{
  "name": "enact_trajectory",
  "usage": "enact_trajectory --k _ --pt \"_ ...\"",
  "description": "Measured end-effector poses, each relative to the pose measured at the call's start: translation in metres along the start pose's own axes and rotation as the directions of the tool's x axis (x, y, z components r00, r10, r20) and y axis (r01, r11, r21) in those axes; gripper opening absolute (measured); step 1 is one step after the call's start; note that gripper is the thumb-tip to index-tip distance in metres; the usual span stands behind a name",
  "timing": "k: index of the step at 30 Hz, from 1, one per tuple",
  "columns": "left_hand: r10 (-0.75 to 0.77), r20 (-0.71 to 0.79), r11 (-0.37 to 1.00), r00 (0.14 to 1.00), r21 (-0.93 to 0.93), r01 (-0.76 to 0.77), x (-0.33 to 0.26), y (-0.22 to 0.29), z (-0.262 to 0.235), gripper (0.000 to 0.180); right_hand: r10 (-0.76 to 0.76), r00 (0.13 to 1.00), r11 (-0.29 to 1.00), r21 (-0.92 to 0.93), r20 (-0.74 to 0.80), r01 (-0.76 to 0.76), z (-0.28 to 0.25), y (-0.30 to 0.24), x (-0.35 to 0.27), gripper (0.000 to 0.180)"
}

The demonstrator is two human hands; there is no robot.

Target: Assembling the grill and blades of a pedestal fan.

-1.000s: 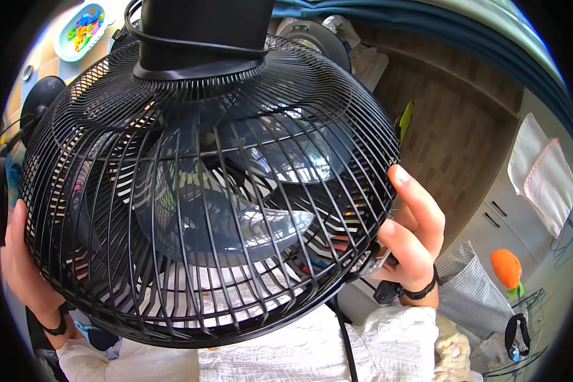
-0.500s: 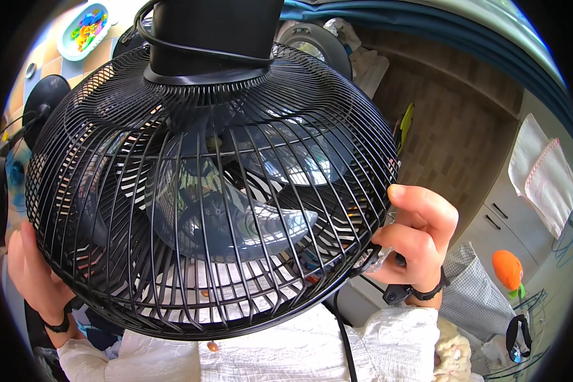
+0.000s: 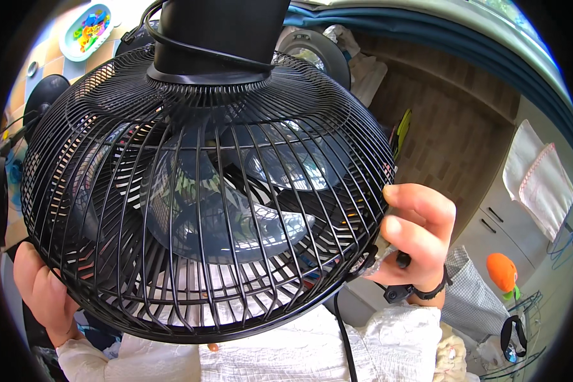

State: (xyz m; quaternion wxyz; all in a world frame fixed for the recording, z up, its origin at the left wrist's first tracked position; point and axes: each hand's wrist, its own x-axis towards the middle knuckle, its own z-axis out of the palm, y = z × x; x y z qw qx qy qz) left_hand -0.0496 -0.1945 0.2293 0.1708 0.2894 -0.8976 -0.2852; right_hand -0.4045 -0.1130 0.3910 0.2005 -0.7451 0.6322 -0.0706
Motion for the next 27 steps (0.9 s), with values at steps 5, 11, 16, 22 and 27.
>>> enact_trajectory --k 5,11,16,22,27 --pt "-0.008 0.030 0.999 1.000 -0.044 0.009 0.003 -0.001 -0.004 0.055 -0.082 0.995 0.985 -0.146 0.056 0.090 0.000 -0.001 0.019 0.056" --pt "-0.030 0.077 0.993 0.997 -0.113 0.039 0.006 -0.001 -0.007 0.050 -0.270 0.951 0.894 -0.328 0.150 0.305 -0.010 0.001 0.032 0.055" --pt "-0.053 0.128 0.976 0.990 -0.202 0.078 0.005 -0.004 -0.013 0.047 -0.270 0.943 0.870 -0.371 0.195 0.326 -0.013 -0.004 0.036 0.052" --pt "-0.100 0.291 0.889 0.952 -0.404 0.217 0.005 -0.018 -0.023 0.046 -0.264 0.940 0.883 -0.338 0.216 0.325 -0.017 0.000 0.037 0.052" --pt "-0.302 0.013 0.943 0.953 -0.144 0.301 0.012 -0.025 -0.006 0.075 -0.265 0.927 0.880 -0.325 0.267 0.346 -0.014 -0.003 0.041 0.053"
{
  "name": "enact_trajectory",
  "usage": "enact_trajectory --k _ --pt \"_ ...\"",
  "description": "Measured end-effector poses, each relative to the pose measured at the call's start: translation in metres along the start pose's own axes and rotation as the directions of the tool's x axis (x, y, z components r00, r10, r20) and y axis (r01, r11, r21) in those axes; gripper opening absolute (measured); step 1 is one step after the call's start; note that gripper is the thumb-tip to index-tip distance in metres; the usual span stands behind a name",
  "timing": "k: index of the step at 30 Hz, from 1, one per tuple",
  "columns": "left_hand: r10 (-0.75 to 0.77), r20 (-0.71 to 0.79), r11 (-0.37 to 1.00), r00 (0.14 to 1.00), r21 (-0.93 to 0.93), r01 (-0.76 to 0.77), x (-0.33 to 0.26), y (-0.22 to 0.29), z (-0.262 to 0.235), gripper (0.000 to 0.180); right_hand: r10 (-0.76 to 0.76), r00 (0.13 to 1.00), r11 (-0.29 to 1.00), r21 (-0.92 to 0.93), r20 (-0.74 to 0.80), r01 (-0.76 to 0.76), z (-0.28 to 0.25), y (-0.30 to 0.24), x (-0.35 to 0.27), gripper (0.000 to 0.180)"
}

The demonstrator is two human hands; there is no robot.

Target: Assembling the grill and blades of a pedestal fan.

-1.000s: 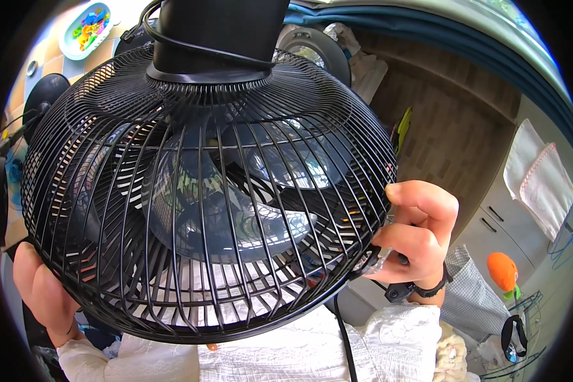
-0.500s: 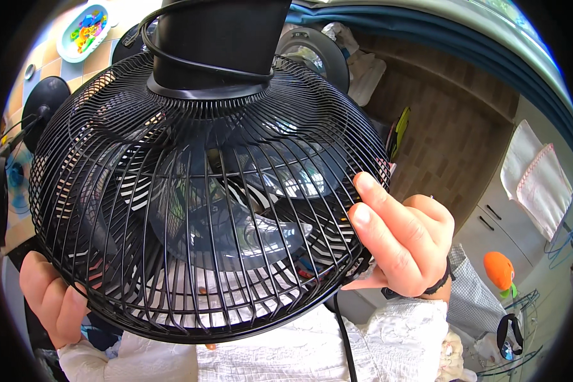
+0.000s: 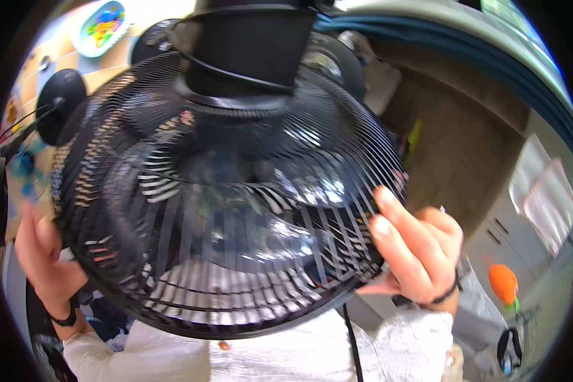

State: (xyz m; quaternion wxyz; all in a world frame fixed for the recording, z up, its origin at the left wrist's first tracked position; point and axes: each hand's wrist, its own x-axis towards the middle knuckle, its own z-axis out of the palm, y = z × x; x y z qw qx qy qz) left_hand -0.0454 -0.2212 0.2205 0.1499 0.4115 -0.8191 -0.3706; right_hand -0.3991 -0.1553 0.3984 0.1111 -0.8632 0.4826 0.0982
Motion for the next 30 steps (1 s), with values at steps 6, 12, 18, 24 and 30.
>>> enact_trajectory --k 6,12,18,24,30 --pt "0.019 -0.082 0.987 0.996 0.159 -0.005 0.028 -0.061 0.035 0.084 0.117 0.992 0.991 -0.075 0.045 -0.113 -0.015 -0.005 -0.029 0.069" --pt "-0.362 0.420 0.097 0.832 -0.871 0.482 0.033 -0.154 0.147 0.035 0.134 0.991 0.988 -0.078 0.010 -0.133 -0.005 -0.010 -0.035 0.074" --pt "-0.206 0.522 -0.278 0.828 -0.842 0.462 0.070 -0.112 0.172 0.052 0.185 0.983 0.968 -0.173 0.004 -0.182 0.007 -0.013 -0.040 0.077" --pt "-0.302 0.611 -0.493 0.732 -0.757 0.429 0.075 -0.080 0.154 0.047 0.037 0.987 0.996 0.091 -0.158 -0.023 0.025 -0.007 -0.041 0.079" --pt "-0.302 0.569 -0.492 0.765 -0.780 0.386 0.075 -0.081 0.174 0.046 0.103 0.978 0.973 0.222 -0.184 -0.061 0.033 -0.008 -0.054 0.070"
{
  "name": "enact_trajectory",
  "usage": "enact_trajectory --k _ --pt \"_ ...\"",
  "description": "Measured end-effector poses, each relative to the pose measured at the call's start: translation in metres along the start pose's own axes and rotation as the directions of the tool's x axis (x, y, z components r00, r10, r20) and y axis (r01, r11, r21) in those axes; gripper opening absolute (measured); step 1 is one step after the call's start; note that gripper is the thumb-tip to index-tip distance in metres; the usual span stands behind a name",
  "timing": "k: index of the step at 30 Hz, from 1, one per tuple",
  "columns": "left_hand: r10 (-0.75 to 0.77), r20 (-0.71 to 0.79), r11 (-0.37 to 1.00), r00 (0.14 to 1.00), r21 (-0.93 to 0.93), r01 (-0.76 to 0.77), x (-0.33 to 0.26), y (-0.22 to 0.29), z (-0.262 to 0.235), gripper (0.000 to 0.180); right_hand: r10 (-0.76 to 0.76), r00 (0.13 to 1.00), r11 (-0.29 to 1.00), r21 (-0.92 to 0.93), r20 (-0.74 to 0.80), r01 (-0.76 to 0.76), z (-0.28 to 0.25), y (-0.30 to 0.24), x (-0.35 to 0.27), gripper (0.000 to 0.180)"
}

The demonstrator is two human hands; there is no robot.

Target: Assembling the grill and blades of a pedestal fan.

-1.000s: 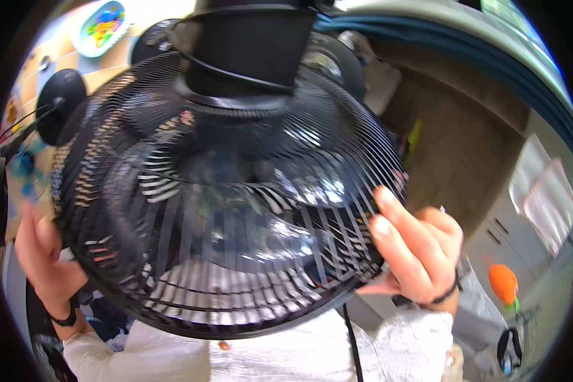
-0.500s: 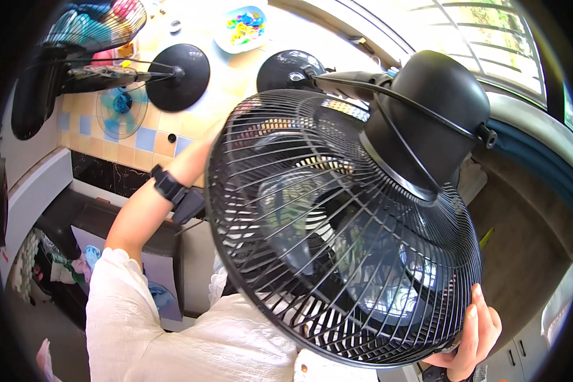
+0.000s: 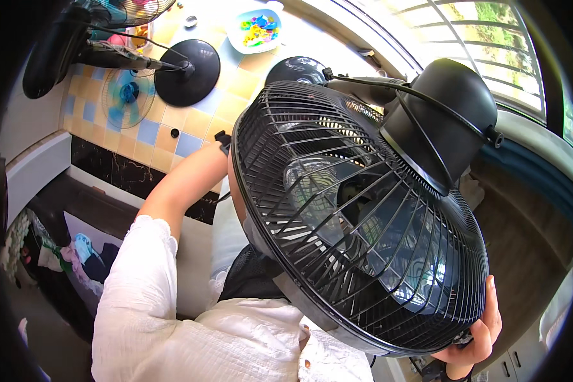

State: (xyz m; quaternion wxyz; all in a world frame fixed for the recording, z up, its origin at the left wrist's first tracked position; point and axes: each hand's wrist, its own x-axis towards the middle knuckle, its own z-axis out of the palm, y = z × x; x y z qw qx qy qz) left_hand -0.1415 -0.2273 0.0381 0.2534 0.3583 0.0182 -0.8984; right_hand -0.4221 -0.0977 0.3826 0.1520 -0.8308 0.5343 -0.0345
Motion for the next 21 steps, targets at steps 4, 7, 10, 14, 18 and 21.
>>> enact_trajectory --k 4,7,10,14,18,21 --pt "0.035 0.023 0.999 0.999 -0.013 -0.034 0.007 -0.010 -0.001 0.045 0.012 1.000 1.000 0.012 -0.029 -0.012 0.008 -0.006 0.002 0.070" --pt "0.063 0.017 0.998 0.998 -0.011 -0.063 0.010 -0.018 -0.001 0.045 0.018 0.998 0.997 0.081 -0.054 -0.014 0.011 -0.002 -0.003 0.072" --pt "0.083 0.010 0.997 0.997 -0.010 -0.083 0.010 -0.023 -0.003 0.045 0.030 0.998 0.995 0.096 -0.063 -0.024 0.009 0.001 -0.004 0.072" --pt "0.110 -0.001 0.994 0.994 -0.004 -0.110 0.014 -0.031 -0.007 0.044 0.035 0.996 0.998 0.060 -0.076 -0.031 0.012 0.004 -0.002 0.070" --pt "0.145 0.002 0.989 0.989 0.001 -0.145 0.015 -0.034 -0.008 0.043 0.023 0.997 0.999 0.027 -0.070 -0.022 0.010 0.004 -0.006 0.062" --pt "0.153 0.003 0.988 0.988 -0.002 -0.153 0.016 -0.039 -0.008 0.043 0.014 1.000 1.000 0.000 0.020 -0.014 0.005 0.003 -0.005 0.061"
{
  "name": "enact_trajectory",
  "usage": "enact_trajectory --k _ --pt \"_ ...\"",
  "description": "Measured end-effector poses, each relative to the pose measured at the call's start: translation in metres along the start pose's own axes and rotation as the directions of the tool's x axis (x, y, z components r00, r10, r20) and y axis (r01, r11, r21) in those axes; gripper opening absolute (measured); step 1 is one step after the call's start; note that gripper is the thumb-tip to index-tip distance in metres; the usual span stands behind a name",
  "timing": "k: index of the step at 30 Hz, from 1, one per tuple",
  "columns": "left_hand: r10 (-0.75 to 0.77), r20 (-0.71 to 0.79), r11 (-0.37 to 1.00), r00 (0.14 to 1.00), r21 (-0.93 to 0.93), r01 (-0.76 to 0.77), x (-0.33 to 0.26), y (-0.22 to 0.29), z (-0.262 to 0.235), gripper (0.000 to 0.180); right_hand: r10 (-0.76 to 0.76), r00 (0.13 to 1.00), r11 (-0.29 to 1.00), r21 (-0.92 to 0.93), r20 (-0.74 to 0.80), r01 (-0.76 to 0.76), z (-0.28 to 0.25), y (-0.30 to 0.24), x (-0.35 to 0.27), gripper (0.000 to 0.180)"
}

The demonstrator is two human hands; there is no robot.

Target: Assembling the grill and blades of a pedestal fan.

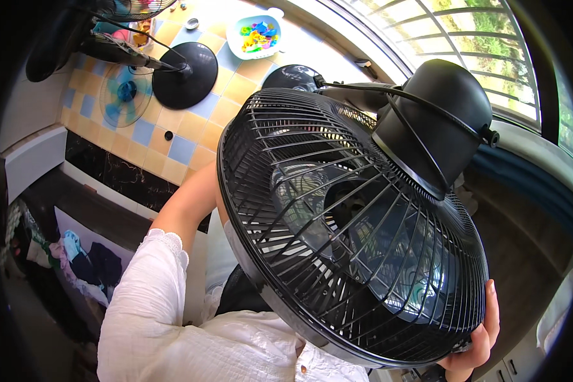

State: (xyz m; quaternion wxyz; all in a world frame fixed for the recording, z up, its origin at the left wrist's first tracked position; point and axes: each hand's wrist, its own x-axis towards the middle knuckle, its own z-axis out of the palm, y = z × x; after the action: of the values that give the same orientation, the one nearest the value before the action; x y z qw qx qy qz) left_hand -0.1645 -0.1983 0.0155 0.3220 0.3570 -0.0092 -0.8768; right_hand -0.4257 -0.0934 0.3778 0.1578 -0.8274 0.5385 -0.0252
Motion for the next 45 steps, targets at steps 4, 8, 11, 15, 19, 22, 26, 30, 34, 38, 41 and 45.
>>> enact_trajectory --k 4,8,11,15,19,22,26,30,34,38,41,45 --pt "0.009 -0.004 1.000 1.000 0.005 -0.009 0.002 -0.006 0.000 0.042 -0.016 0.997 0.999 -0.046 -0.071 0.013 0.005 0.001 0.005 0.066" --pt "0.014 -0.002 1.000 1.000 0.003 -0.014 0.002 -0.012 0.003 0.042 0.022 0.995 0.996 0.092 -0.100 -0.013 0.010 -0.002 0.002 0.045" --pt "0.020 -0.007 1.000 1.000 0.000 -0.020 0.002 -0.014 0.003 0.041 0.051 0.989 0.981 0.195 -0.142 -0.022 0.014 -0.005 0.006 0.040" --pt "0.030 -0.013 1.000 0.999 -0.002 -0.030 -0.002 -0.016 0.002 0.041 0.059 0.985 0.981 0.190 -0.162 -0.027 0.010 -0.004 0.006 0.037" --pt "0.035 -0.006 0.999 0.999 -0.002 -0.035 0.001 -0.019 0.005 0.040 0.072 0.980 0.961 0.277 -0.187 -0.018 0.007 0.001 0.001 0.036" --pt "0.035 -0.013 0.999 0.999 0.007 -0.035 -0.001 -0.021 0.007 0.040 0.058 0.984 0.978 0.207 -0.171 -0.022 0.008 -0.005 0.006 0.036" --pt "0.045 -0.029 0.999 0.999 0.020 -0.045 -0.002 -0.022 0.007 0.039 0.090 0.979 0.976 0.214 -0.182 -0.050 0.005 0.005 -0.010 0.038" --pt "0.050 -0.043 0.998 0.998 0.027 -0.049 -0.006 -0.024 0.004 0.039 -0.067 0.987 0.997 0.021 -0.146 0.070 0.003 0.013 -0.010 0.047" --pt "0.061 -0.043 0.997 0.997 0.058 -0.059 -0.006 -0.024 0.005 0.038 -0.081 0.975 0.994 0.056 -0.206 0.094 0.011 0.008 -0.009 0.048" --pt "0.118 -0.044 0.985 0.992 0.130 -0.111 0.002 -0.018 -0.002 0.037 0.011 0.996 0.995 -0.098 -0.085 -0.020 -0.010 -0.001 0.003 0.036" --pt "0.199 -0.120 0.964 0.973 0.204 -0.171 -0.016 0.008 -0.021 0.037 0.002 1.000 0.993 0.121 -0.007 -0.001 -0.013 0.006 0.024 0.038" --pt "0.216 -0.137 0.945 0.967 0.276 -0.172 -0.009 0.007 -0.028 0.036 -0.084 0.990 0.983 0.152 -0.111 0.101 -0.003 0.016 0.029 0.064"
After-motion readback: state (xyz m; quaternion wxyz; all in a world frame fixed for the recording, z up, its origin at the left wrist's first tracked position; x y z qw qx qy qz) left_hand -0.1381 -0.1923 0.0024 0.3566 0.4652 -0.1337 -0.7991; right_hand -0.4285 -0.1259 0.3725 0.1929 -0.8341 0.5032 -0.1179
